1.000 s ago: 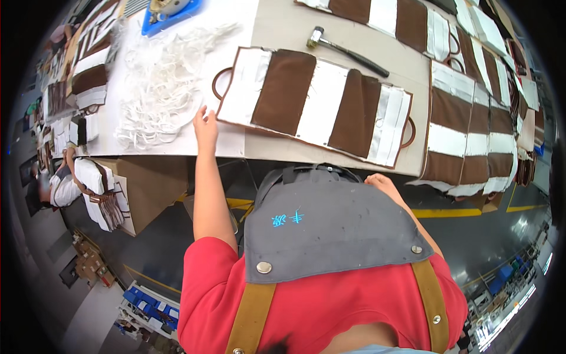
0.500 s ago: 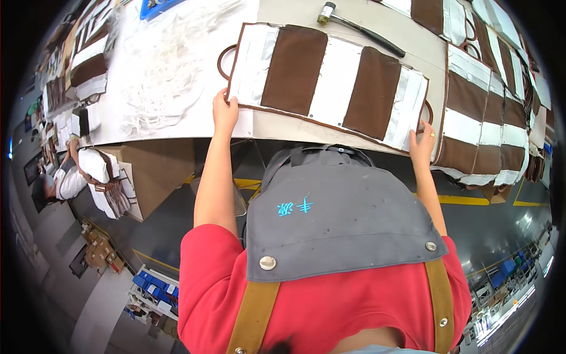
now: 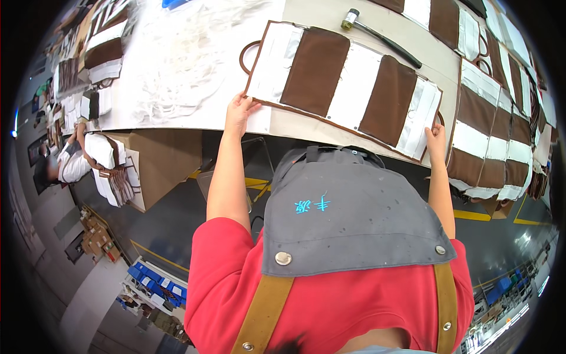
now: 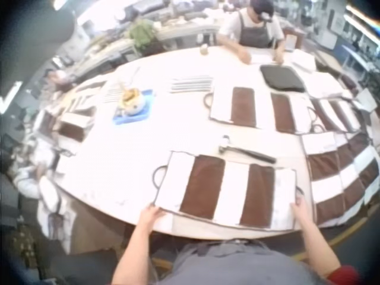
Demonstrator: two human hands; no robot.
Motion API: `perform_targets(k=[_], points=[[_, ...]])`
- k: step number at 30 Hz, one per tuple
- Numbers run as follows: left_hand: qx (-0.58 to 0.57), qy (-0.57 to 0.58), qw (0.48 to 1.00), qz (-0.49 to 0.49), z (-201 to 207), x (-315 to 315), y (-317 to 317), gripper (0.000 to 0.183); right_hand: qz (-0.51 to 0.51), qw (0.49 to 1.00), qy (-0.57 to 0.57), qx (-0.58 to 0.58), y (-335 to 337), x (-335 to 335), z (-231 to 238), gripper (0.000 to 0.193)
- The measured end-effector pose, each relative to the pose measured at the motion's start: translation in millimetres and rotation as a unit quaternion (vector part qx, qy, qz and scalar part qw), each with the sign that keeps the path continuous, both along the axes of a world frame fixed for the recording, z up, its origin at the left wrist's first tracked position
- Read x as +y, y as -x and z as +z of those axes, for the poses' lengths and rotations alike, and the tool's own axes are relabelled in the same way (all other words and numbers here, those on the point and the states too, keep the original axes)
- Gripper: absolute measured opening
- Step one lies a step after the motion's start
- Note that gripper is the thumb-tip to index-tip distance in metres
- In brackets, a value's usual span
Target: The person assembles a brown and white striped bag by hand. They align the edges of the fabric panels, insert white elastic loops into the seams, and secure the assembly using a hammer and metal fasteners.
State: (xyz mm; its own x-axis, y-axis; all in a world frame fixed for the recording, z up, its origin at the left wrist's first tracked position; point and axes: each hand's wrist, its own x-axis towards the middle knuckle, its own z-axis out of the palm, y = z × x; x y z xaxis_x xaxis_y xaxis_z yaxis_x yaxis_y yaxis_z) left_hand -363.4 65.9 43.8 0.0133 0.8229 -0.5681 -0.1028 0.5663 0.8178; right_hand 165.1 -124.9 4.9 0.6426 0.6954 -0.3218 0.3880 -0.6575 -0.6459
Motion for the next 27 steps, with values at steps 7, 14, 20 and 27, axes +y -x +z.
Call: perform_targets(k=[7, 14, 20, 27], points=[[0.018, -0.046, 0.996, 0.069, 17.8, -15.4, -1.1, 0.032, 0.033, 0.997, -0.063, 0.039, -10.4, 5.3, 23.9, 0.015], [0.052, 0.025, 0.994, 0.097, -11.3, -70.2, 21.9, 0.032, 0.059, 0.996, -0.067, 0.013, 0.5, 28.2, 4.6, 0.016], [0.451, -0.197, 0.871, -0.003, -14.2, -54.5, 31.0, 0.035, 0.132, 0.959, -0.065, -0.242, 5.2, 51.7, 18.2, 0.030], [0.514, -0.382, 0.691, -0.336, 1.5, 6.9, -72.7, 0.042, 0.356, 0.877, -0.126, -0.296, 113.9, 130.6, 29.7, 0.045]])
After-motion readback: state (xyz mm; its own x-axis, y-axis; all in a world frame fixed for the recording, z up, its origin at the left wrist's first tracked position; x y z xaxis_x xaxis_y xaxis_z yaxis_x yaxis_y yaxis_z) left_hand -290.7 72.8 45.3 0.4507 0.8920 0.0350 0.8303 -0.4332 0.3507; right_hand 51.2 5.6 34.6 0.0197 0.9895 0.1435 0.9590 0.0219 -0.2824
